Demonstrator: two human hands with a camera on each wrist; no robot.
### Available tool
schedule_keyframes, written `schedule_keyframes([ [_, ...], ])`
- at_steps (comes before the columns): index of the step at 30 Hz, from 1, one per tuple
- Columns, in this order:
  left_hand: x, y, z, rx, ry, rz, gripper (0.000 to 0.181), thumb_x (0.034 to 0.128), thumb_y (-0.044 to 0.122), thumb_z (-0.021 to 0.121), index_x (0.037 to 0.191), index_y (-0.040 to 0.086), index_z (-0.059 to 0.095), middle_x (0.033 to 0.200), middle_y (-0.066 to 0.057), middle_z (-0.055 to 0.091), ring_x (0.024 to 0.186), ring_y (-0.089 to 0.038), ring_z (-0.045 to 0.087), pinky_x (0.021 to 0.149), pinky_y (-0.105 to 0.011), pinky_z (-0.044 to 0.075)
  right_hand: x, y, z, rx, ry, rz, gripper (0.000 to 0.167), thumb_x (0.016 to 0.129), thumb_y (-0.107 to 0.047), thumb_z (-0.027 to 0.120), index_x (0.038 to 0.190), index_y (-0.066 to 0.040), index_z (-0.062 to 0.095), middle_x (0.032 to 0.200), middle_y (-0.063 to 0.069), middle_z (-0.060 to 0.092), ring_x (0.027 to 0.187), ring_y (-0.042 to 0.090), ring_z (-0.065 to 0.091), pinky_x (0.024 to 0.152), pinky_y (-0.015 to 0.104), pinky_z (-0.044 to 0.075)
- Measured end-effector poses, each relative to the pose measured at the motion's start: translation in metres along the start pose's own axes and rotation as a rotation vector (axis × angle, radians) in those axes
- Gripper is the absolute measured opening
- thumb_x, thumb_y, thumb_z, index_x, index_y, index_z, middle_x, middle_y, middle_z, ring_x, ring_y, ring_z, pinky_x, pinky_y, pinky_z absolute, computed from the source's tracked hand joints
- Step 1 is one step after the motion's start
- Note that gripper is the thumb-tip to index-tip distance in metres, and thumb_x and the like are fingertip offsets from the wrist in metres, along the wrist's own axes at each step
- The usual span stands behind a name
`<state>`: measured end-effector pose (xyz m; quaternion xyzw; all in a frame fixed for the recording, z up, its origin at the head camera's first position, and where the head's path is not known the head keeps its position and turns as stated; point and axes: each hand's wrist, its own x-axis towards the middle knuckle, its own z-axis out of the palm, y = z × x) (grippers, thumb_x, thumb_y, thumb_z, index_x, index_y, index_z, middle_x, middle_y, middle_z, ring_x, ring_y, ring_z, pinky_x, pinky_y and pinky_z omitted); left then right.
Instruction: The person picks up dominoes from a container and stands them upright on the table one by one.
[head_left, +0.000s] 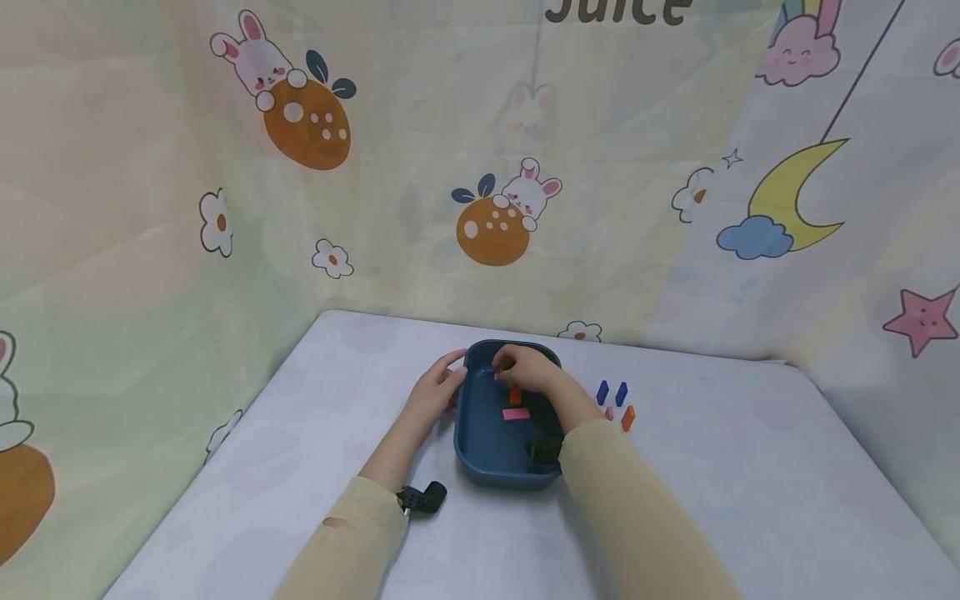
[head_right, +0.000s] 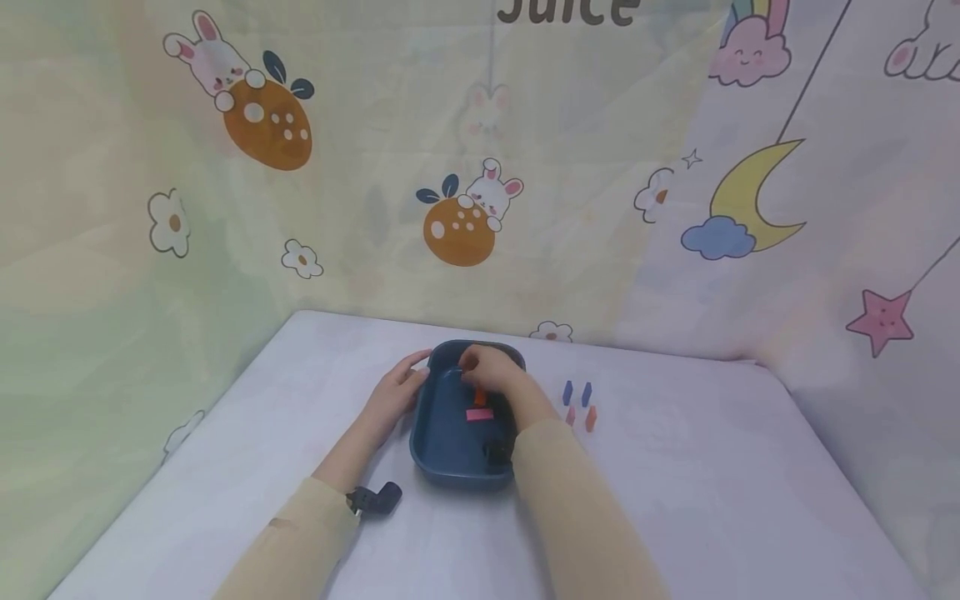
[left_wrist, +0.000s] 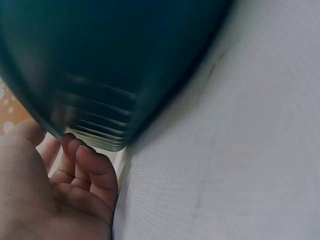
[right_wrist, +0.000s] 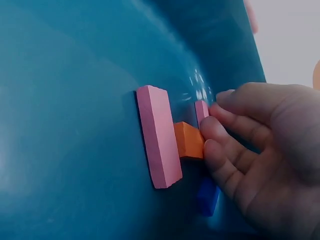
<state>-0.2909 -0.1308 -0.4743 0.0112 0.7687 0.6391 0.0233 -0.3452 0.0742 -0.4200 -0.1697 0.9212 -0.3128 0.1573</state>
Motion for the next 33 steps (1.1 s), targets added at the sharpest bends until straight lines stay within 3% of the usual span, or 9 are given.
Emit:
schedule_keyframes([
  [9,-0.0005,-0.0015,-0.0004,-0.022,-0.022,-0.006,0.040,0.0976,0.047,0.056,0.137,0.043,0.052,0.100,-0.007,0.064,0.081,-0.022,0.063,0.069,-0.031,0.052,-0.0014,0.0031,0.0056,0.000,-0.018,-0.031,0.027,0.096,-0.024,0.064,0.123,-0.021,0.064,0.123,0.002,0.064,0.095,0.021,0.062,0.091,0.041,0.054],
  [14,-0.0008,-0.0008,-0.0009,-0.020,-0.021,0.004,0.041,0.0978,0.047,0.056,0.139,0.042,0.051,0.101,-0.008,0.063,0.080,-0.021,0.061,0.069,-0.031,0.052,-0.0007,0.0036,0.0084,-0.048,0.000,-0.028,0.031,0.096,-0.021,0.063,0.127,-0.019,0.062,0.124,0.005,0.064,0.092,0.022,0.062,0.082,0.037,0.057],
  [18,0.0002,-0.0009,-0.0008,-0.019,-0.016,-0.002,0.039,0.0976,0.048,0.056,0.136,0.044,0.052,0.099,-0.008,0.063,0.080,-0.022,0.060,0.068,-0.031,0.051,-0.0005,0.0029,0.0088,-0.111,-0.009,-0.043,0.032,0.096,-0.017,0.063,0.128,-0.016,0.063,0.124,0.006,0.065,0.097,0.022,0.061,0.088,0.039,0.056],
  [23,-0.0002,-0.0004,-0.0006,-0.001,-0.012,0.000,0.039,0.0985,0.045,0.056,0.137,0.043,0.052,0.098,-0.008,0.062,0.080,-0.023,0.060,0.069,-0.031,0.051,0.0003,0.0016,0.0092,-0.207,-0.008,-0.064,0.026,0.095,-0.017,0.064,0.121,-0.014,0.068,0.118,0.005,0.066,0.099,0.021,0.059,0.095,0.040,0.053],
  [33,-0.0004,0.0008,0.0001,-0.007,-0.011,-0.001,0.040,0.0979,0.047,0.056,0.137,0.042,0.052,0.099,-0.010,0.062,0.079,-0.022,0.060,0.069,-0.031,0.051,0.0012,0.0014,0.0082,-0.258,-0.005,-0.101,0.015,0.094,-0.017,0.066,0.108,-0.014,0.071,0.104,0.003,0.067,0.090,0.019,0.058,0.086,0.036,0.052],
])
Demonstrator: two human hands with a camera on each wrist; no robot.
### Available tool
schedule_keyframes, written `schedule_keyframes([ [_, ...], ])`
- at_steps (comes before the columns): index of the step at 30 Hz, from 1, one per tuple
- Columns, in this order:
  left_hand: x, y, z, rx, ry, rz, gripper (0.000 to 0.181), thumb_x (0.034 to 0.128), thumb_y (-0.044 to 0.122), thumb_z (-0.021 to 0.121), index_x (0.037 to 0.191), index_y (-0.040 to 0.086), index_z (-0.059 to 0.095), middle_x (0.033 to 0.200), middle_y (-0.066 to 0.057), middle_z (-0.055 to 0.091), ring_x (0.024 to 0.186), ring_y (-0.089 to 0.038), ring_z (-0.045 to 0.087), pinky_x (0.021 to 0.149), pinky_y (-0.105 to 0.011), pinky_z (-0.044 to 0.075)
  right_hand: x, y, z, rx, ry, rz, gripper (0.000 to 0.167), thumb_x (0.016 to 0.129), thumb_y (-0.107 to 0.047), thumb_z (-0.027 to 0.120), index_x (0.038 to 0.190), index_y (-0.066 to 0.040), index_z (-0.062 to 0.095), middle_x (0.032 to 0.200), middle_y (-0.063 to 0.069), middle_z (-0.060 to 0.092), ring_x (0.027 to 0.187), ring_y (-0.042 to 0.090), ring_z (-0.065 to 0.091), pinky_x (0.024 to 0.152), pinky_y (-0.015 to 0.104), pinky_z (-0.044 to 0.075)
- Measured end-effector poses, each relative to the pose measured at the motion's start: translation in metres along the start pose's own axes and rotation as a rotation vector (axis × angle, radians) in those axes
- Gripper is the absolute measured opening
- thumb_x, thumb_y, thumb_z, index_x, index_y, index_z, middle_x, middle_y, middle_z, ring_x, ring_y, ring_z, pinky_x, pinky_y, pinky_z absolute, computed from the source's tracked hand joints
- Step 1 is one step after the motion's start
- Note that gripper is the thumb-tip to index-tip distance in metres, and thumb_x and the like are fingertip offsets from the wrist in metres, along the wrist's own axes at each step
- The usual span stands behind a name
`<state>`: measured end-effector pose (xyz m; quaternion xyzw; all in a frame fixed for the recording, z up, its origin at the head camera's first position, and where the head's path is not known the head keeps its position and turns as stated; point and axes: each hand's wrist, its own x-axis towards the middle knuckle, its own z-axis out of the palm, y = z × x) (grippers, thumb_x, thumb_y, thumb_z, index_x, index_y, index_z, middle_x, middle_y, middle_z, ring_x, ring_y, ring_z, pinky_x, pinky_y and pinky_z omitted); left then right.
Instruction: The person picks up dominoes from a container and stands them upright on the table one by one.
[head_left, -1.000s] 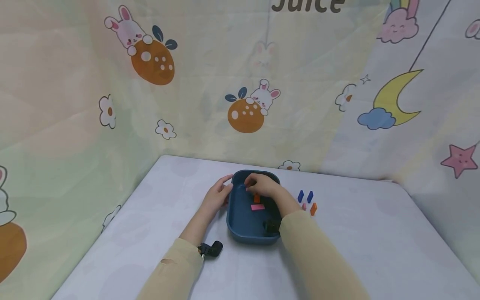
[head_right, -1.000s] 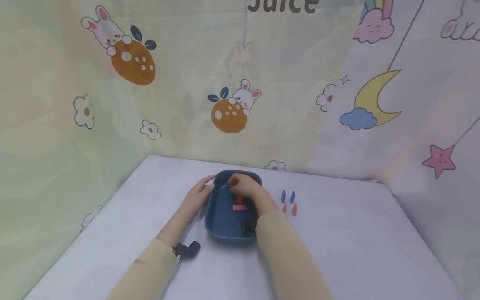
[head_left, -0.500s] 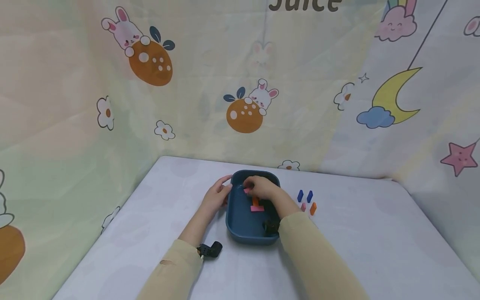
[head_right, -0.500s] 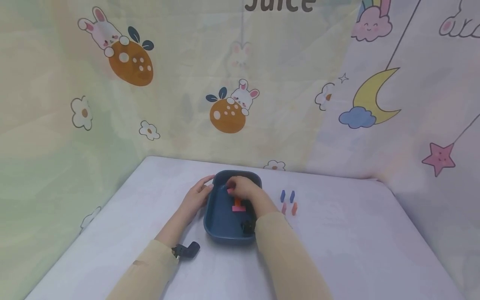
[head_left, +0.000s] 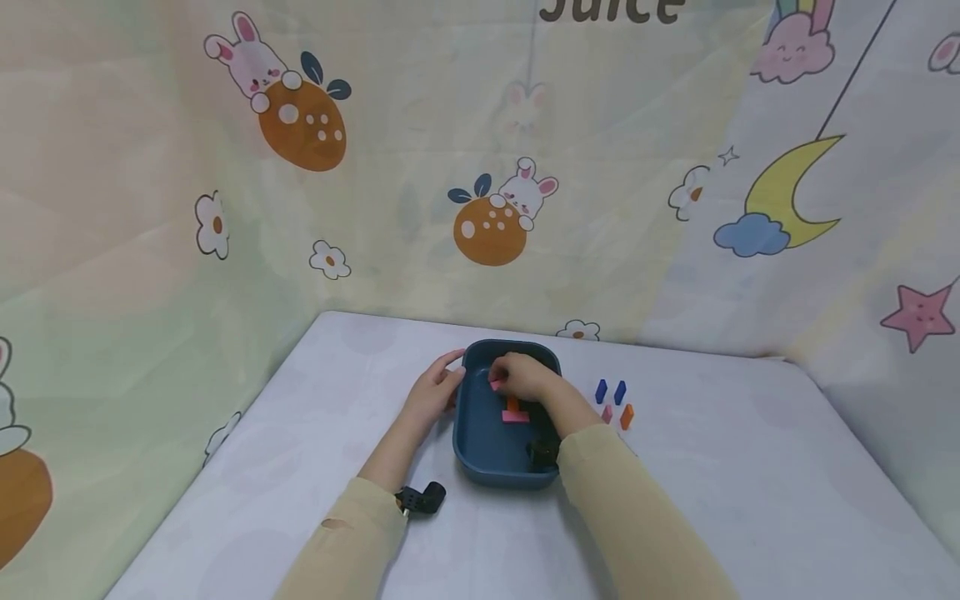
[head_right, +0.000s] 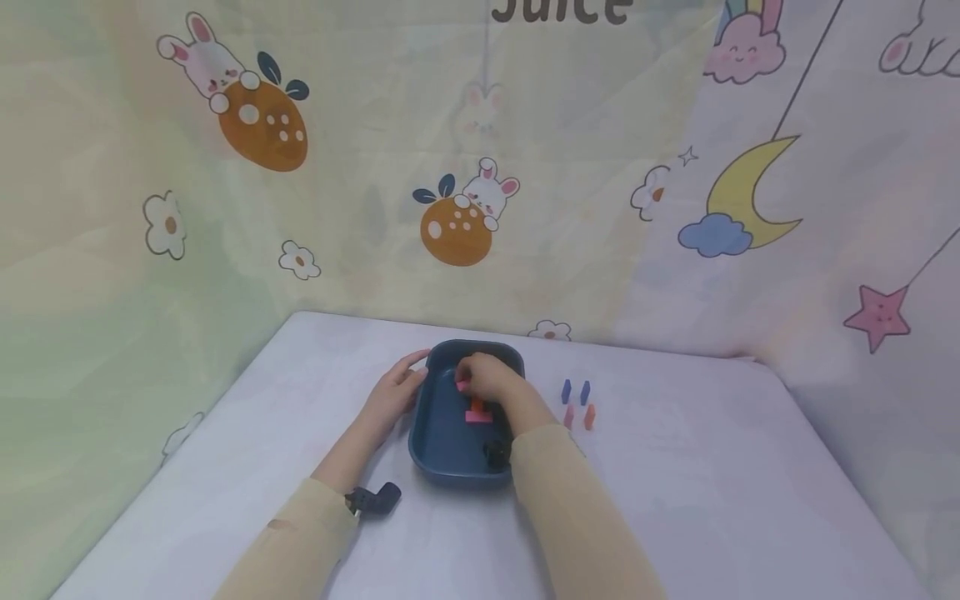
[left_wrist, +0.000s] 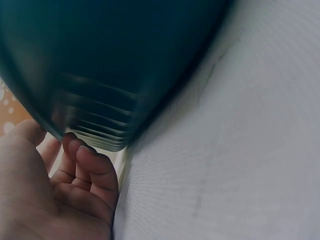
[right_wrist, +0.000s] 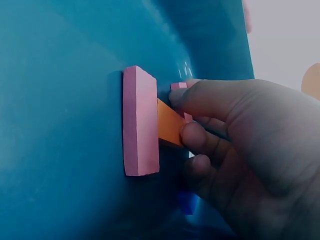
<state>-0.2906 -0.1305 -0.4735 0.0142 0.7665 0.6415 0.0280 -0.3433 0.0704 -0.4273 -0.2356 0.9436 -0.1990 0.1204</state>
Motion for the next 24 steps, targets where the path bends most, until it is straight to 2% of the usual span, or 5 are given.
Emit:
schedule_keyframes([
  [7,0.000,-0.001,0.000,-0.001,-0.005,0.010,0.040,0.0993,0.043,0.055,0.139,0.041,0.051,0.098,-0.008,0.062,0.078,-0.022,0.060,0.068,-0.030,0.051,-0.002,-0.002,0.000,0.010,0.008,0.002,0.015,0.094,-0.020,0.066,0.109,-0.018,0.068,0.101,0.000,0.066,0.088,0.018,0.059,0.083,0.035,0.053],
  [16,0.000,-0.002,0.001,0.021,-0.009,0.004,0.041,0.0978,0.048,0.056,0.138,0.044,0.051,0.096,-0.008,0.062,0.079,-0.023,0.060,0.068,-0.031,0.052,-0.007,-0.004,-0.007,0.133,0.065,0.027,0.014,0.094,-0.025,0.065,0.108,-0.023,0.064,0.106,0.000,0.064,0.092,0.020,0.059,0.084,0.035,0.054],
  [20,0.001,-0.002,0.001,0.019,-0.003,0.001,0.040,0.0985,0.046,0.056,0.138,0.043,0.051,0.096,-0.008,0.062,0.078,-0.023,0.060,0.068,-0.031,0.051,-0.011,-0.006,-0.015,0.211,0.085,-0.005,0.015,0.094,-0.023,0.065,0.108,-0.022,0.061,0.105,0.001,0.064,0.090,0.020,0.061,0.085,0.036,0.055],
  [24,0.001,-0.001,0.000,0.022,0.009,-0.003,0.039,0.0985,0.045,0.056,0.137,0.043,0.052,0.096,-0.008,0.062,0.078,-0.023,0.060,0.067,-0.031,0.052,-0.015,-0.007,-0.027,0.273,0.122,-0.055,0.016,0.094,-0.022,0.066,0.109,-0.020,0.061,0.105,0.001,0.065,0.097,0.022,0.060,0.091,0.042,0.054],
])
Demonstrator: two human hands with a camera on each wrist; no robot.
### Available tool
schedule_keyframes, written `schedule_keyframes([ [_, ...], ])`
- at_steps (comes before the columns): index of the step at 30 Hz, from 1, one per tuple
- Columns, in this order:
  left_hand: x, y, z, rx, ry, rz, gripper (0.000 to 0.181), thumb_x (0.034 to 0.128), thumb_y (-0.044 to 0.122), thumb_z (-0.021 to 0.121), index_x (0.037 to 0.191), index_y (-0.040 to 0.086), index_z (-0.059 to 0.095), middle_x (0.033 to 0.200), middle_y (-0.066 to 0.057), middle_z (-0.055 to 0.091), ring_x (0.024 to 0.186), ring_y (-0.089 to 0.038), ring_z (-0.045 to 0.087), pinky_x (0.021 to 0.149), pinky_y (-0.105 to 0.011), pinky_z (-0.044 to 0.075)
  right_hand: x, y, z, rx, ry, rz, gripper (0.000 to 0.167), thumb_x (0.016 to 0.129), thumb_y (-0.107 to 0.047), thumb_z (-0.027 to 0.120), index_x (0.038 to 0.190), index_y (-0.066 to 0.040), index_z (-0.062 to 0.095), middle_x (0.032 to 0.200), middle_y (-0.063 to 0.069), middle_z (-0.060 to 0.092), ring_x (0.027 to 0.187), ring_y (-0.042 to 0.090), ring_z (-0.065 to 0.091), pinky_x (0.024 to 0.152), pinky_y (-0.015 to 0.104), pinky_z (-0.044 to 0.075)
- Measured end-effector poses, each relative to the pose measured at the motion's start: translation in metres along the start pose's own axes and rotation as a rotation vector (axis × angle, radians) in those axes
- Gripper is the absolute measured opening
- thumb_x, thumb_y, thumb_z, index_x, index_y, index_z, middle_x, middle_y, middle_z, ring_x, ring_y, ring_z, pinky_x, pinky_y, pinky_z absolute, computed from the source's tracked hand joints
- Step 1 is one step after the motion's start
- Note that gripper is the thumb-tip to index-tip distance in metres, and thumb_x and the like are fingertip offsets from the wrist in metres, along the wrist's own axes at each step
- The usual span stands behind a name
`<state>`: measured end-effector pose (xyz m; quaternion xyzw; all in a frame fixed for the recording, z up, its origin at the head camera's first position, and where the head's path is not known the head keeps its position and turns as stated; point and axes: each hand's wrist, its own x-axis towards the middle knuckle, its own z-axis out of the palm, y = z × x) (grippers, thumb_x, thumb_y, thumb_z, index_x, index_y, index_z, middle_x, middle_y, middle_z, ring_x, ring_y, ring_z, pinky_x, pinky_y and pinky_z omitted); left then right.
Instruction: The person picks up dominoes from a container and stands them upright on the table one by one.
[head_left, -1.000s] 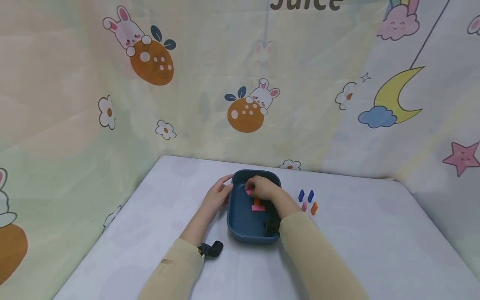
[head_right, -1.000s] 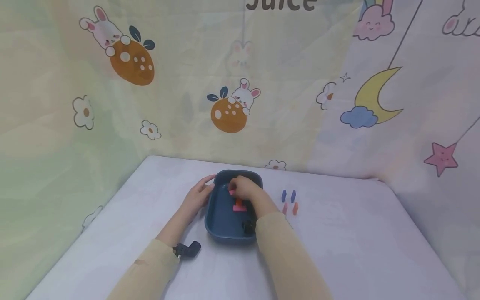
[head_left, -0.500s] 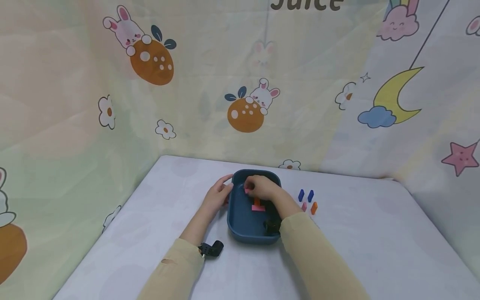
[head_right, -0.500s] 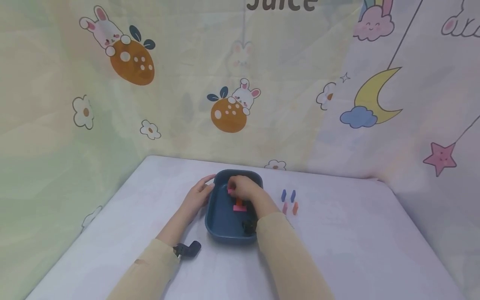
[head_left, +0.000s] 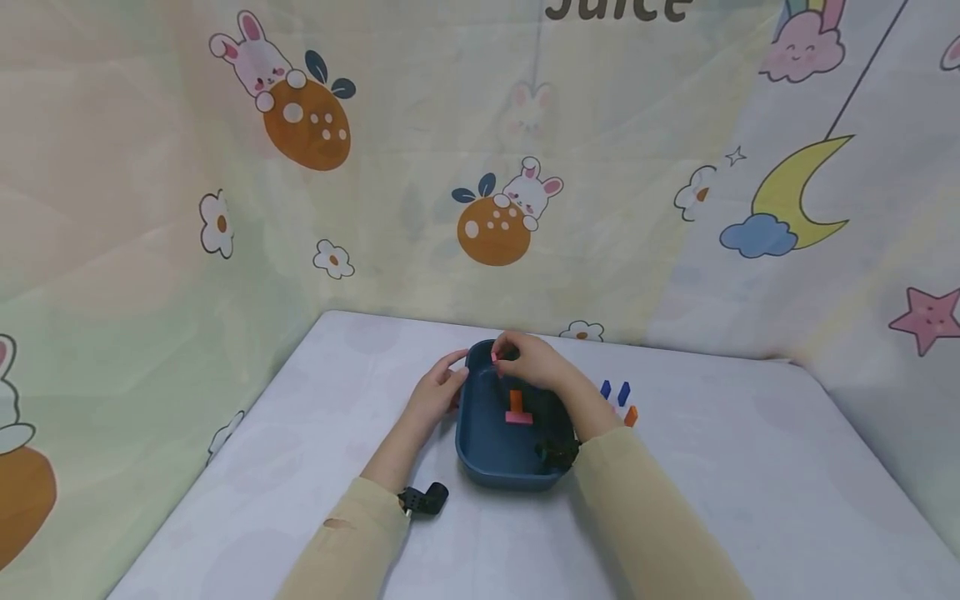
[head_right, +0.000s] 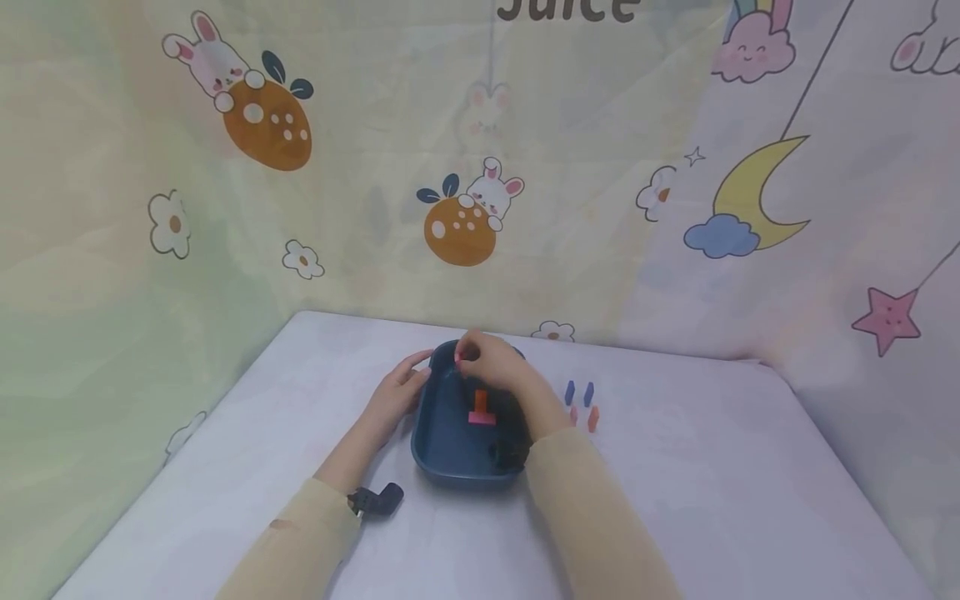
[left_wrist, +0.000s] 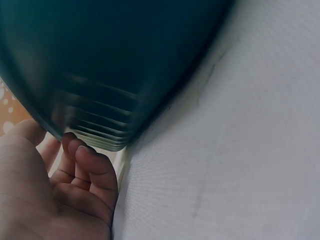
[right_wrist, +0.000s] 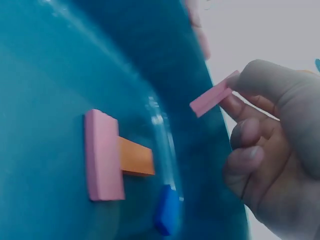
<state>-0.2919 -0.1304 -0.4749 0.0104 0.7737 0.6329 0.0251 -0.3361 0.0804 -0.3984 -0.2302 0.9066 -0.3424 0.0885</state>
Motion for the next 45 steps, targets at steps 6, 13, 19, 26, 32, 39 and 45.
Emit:
schedule_keyframes([
  [6,-0.001,0.002,0.000,0.010,0.013,-0.004,0.040,0.0976,0.047,0.057,0.137,0.043,0.052,0.094,-0.007,0.061,0.077,-0.021,0.059,0.066,-0.030,0.051,-0.015,0.002,-0.025,0.088,0.030,-0.031,0.023,0.096,-0.025,0.064,0.116,-0.015,0.061,0.117,0.004,0.063,0.108,0.025,0.059,0.094,0.046,0.051],
  [13,-0.002,0.000,-0.001,0.003,0.024,-0.007,0.038,0.0984,0.043,0.057,0.136,0.042,0.053,0.093,-0.007,0.061,0.075,-0.021,0.059,0.066,-0.030,0.051,-0.047,0.023,-0.060,0.206,0.096,0.034,0.025,0.097,-0.031,0.063,0.119,-0.021,0.057,0.123,0.006,0.058,0.077,0.030,0.053,0.062,0.028,0.047],
  [19,-0.002,-0.002,-0.001,0.002,0.015,0.000,0.039,0.0980,0.045,0.057,0.137,0.042,0.053,0.094,-0.008,0.061,0.076,-0.021,0.059,0.066,-0.030,0.051,-0.084,0.060,-0.087,0.237,0.163,0.082,0.035,0.096,-0.037,0.064,0.125,-0.019,0.054,0.119,0.008,0.061,0.068,0.029,0.049,0.061,0.031,0.048],
  [26,-0.002,0.001,-0.001,0.006,0.026,0.008,0.039,0.0982,0.045,0.057,0.137,0.042,0.052,0.096,-0.007,0.062,0.077,-0.021,0.059,0.067,-0.030,0.051,-0.116,0.097,-0.095,0.210,0.220,0.146,0.041,0.096,-0.043,0.062,0.129,-0.021,0.052,0.119,0.013,0.061,0.069,0.030,0.052,0.065,0.032,0.049],
  [32,-0.002,0.001,0.000,0.000,0.013,0.009,0.039,0.0985,0.044,0.056,0.138,0.042,0.052,0.098,-0.007,0.063,0.079,-0.021,0.060,0.068,-0.030,0.051,-0.137,0.129,-0.095,0.190,0.291,0.247,0.048,0.094,-0.054,0.058,0.133,-0.027,0.049,0.111,0.024,0.056,0.078,0.036,0.055,0.074,0.039,0.046],
  [39,-0.001,0.001,0.001,0.001,0.018,0.002,0.037,0.0974,0.046,0.057,0.134,0.045,0.054,0.097,-0.006,0.063,0.079,-0.022,0.059,0.068,-0.031,0.051,-0.149,0.162,-0.090,0.191,0.287,0.310,0.052,0.095,-0.053,0.057,0.138,-0.024,0.048,0.117,0.018,0.058,0.084,0.030,0.057,0.073,0.034,0.048],
  [45,-0.002,0.001,0.001,-0.013,0.019,-0.010,0.036,0.0975,0.046,0.057,0.133,0.046,0.054,0.099,-0.006,0.064,0.081,-0.022,0.060,0.069,-0.031,0.051,-0.147,0.179,-0.082,0.189,0.283,0.335,0.049,0.096,-0.051,0.057,0.136,-0.024,0.050,0.129,0.010,0.054,0.091,0.026,0.058,0.073,0.027,0.051],
])
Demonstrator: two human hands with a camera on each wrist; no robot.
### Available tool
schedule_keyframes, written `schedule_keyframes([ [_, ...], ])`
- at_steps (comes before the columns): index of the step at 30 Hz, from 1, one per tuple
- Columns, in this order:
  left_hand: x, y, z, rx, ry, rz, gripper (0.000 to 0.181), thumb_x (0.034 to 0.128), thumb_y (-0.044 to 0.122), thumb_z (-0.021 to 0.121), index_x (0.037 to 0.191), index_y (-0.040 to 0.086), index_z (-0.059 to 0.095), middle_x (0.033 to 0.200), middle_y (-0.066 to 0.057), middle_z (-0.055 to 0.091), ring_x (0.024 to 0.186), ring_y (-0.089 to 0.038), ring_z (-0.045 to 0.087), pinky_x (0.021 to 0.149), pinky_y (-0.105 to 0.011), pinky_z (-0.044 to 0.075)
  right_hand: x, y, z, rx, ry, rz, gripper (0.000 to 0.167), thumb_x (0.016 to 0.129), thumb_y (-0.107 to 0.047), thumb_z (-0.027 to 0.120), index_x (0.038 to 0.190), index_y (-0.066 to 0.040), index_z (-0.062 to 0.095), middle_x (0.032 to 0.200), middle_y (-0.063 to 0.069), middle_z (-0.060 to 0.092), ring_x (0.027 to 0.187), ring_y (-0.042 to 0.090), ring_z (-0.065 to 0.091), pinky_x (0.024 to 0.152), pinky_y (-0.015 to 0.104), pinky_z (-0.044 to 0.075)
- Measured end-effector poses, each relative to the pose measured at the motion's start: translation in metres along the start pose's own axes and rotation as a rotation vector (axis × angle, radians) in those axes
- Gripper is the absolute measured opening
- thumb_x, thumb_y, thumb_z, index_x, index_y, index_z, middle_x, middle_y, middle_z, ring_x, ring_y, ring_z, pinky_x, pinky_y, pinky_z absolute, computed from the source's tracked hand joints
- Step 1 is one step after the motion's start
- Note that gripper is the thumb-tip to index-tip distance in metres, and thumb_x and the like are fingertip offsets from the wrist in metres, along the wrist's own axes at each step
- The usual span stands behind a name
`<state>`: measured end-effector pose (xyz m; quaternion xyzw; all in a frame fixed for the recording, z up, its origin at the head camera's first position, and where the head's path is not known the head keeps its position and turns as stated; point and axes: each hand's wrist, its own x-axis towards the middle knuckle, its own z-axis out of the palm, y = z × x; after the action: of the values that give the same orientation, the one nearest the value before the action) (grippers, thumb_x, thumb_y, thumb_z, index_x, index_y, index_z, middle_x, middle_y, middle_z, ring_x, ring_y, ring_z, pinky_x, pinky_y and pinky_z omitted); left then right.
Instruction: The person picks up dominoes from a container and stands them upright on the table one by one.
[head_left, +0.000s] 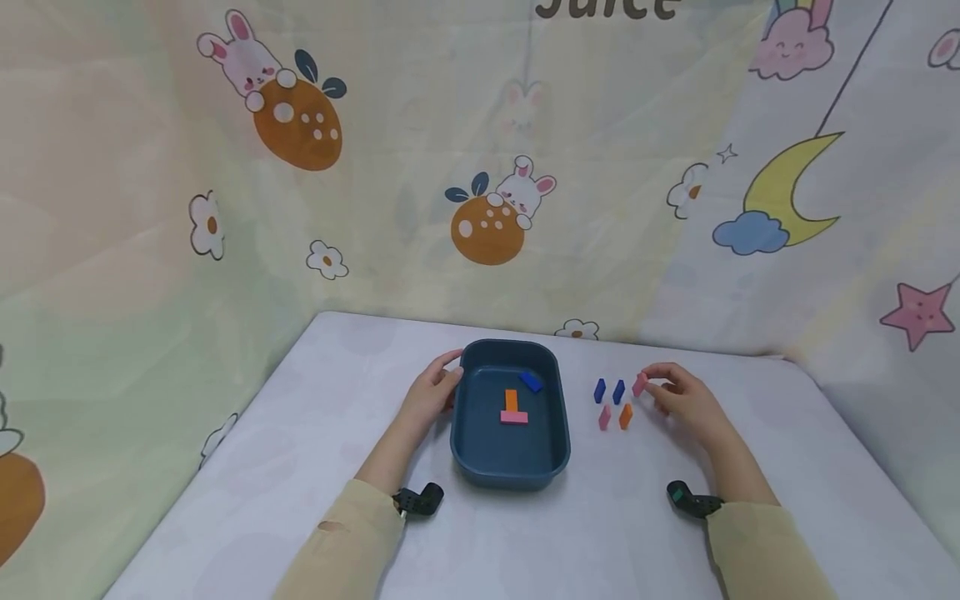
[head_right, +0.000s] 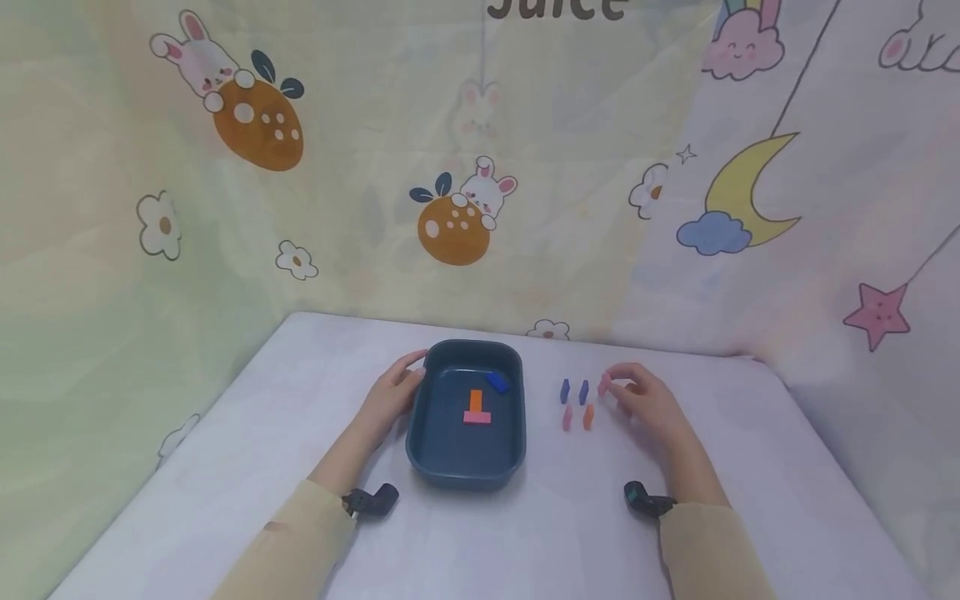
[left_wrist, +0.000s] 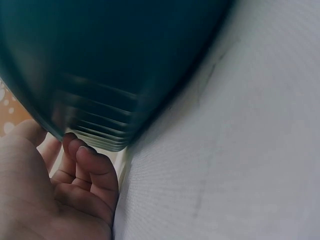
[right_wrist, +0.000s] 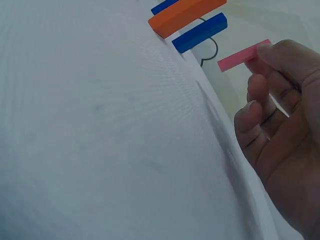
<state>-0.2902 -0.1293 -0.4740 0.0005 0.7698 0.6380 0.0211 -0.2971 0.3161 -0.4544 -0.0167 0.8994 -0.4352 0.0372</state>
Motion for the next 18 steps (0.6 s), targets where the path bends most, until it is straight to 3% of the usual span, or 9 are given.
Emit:
schedule_keyframes([
  [6,-0.001,0.001,0.000,-0.008,-0.010,0.012,0.039,0.0982,0.045,0.056,0.137,0.043,0.053,0.099,-0.006,0.064,0.080,-0.021,0.060,0.068,-0.031,0.051,0.002,0.008,0.003,-0.023,-0.001,0.028,0.045,0.096,-0.051,0.056,0.134,-0.026,0.052,0.135,0.009,0.052,0.095,0.026,0.057,0.077,0.028,0.050],
  [18,0.000,-0.002,-0.001,-0.018,-0.015,0.016,0.037,0.0975,0.046,0.057,0.134,0.046,0.053,0.099,-0.007,0.064,0.079,-0.022,0.060,0.068,-0.031,0.051,0.004,0.013,0.008,-0.045,-0.005,-0.011,0.040,0.099,-0.043,0.056,0.134,-0.025,0.051,0.129,0.010,0.055,0.094,0.026,0.056,0.076,0.027,0.050],
])
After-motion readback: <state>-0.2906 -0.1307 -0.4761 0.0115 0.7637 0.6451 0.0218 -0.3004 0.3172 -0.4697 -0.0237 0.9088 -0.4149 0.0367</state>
